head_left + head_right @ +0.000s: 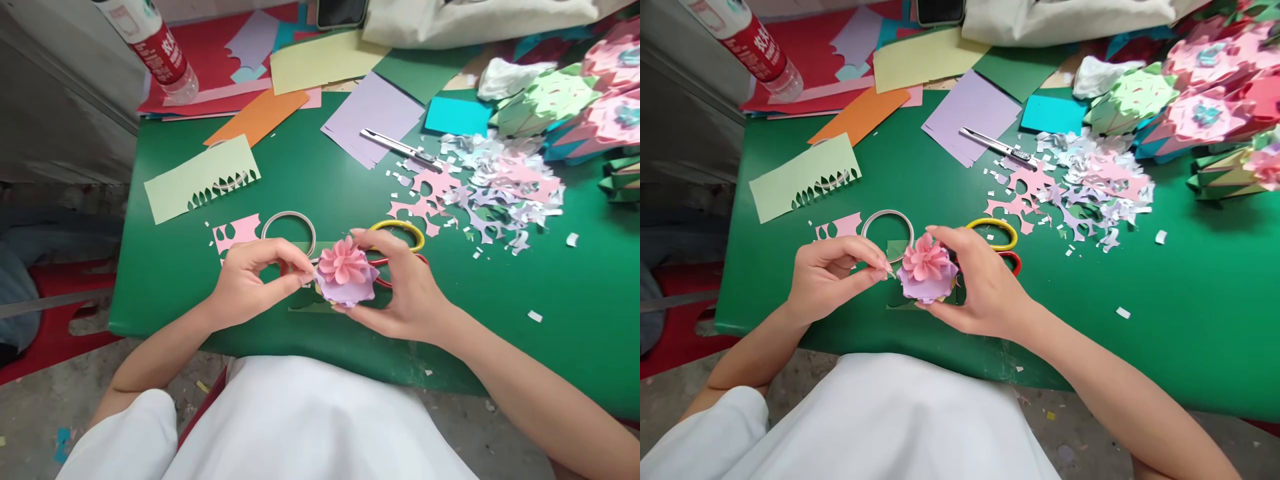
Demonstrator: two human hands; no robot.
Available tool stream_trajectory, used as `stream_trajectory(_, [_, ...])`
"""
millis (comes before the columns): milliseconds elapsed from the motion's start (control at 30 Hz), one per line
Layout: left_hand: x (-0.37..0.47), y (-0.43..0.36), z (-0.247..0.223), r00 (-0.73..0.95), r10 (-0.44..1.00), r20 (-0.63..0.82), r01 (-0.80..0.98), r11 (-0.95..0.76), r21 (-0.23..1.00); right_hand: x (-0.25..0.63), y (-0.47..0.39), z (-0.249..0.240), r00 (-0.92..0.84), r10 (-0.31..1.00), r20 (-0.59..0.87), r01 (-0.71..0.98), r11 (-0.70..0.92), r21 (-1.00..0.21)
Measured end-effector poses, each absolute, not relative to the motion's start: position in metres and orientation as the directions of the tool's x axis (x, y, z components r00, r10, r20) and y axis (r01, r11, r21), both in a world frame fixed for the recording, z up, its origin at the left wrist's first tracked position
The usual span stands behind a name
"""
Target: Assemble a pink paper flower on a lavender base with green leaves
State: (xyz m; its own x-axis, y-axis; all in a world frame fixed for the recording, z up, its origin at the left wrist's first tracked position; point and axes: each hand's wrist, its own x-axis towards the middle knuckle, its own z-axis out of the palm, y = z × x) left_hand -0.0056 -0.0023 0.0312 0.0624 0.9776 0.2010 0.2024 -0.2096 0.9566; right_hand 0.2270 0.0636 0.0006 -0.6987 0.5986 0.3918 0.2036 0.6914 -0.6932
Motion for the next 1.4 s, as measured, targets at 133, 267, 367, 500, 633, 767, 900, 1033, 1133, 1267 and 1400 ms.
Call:
stream_trajectory(133, [-0.006,-0.003,0.033,0.185,0.976,0.117,0.180,-0.151,0.972,0.226,0.051,-0.006,-0.750,0.510,0.421,0.115,0.728,-0.676])
stream_trajectory(267, [-0.006,-0.005,0.036,0.279,0.955,0.100,0.189,-0.156,0.969,0.228,0.043,-0.015,-0.786,0.474,0.397,0.151,0.770,-0.620])
stream_trajectory(367, [-0.006,-0.006,0.039,0.303,0.949,0.083,0.219,-0.154,0.964,0.228,0.042,-0.020,-0.792,0.458,0.403,0.164,0.796,-0.583])
stream_trajectory(500, [-0.007,-0.005,0.042,0.266,0.961,0.076,0.266,-0.149,0.952,0.227,0.045,-0.021,-0.795,0.459,0.398,0.148,0.782,-0.605])
stream_trajectory(633, [-0.007,-0.002,0.037,0.144,0.983,0.114,0.391,-0.162,0.906,0.229,0.048,-0.017,-0.816,0.419,0.397,0.122,0.798,-0.591])
stream_trajectory(767, [-0.007,0.000,0.028,0.095,0.981,0.168,0.707,-0.185,0.682,0.233,0.058,-0.011,-0.813,0.371,0.449,-0.006,0.765,-0.644])
stream_trajectory(900, [-0.006,-0.002,0.018,0.152,0.986,0.073,0.814,-0.167,0.556,0.229,0.077,-0.007,-0.733,0.497,0.465,0.097,0.753,-0.651])
stream_trajectory(1033, [-0.004,-0.002,0.009,0.167,0.975,0.149,0.823,-0.221,0.524,0.212,0.099,-0.005,-0.809,0.501,0.306,0.265,0.777,-0.571])
stream_trajectory(1133, [-0.005,0.002,0.005,0.148,0.959,0.243,0.818,-0.256,0.515,0.194,0.110,-0.003,-0.892,0.444,0.088,0.338,0.783,-0.523])
stream_trajectory(1267, [-0.007,0.007,0.005,0.099,0.943,0.317,0.809,-0.262,0.526,0.179,0.113,0.003,-0.885,0.464,-0.035,0.413,0.748,-0.519])
stream_trajectory(1400, [-0.008,0.010,0.005,0.042,0.930,0.365,0.789,-0.255,0.559,0.176,0.110,0.007,-0.879,0.472,-0.063,0.440,0.755,-0.486])
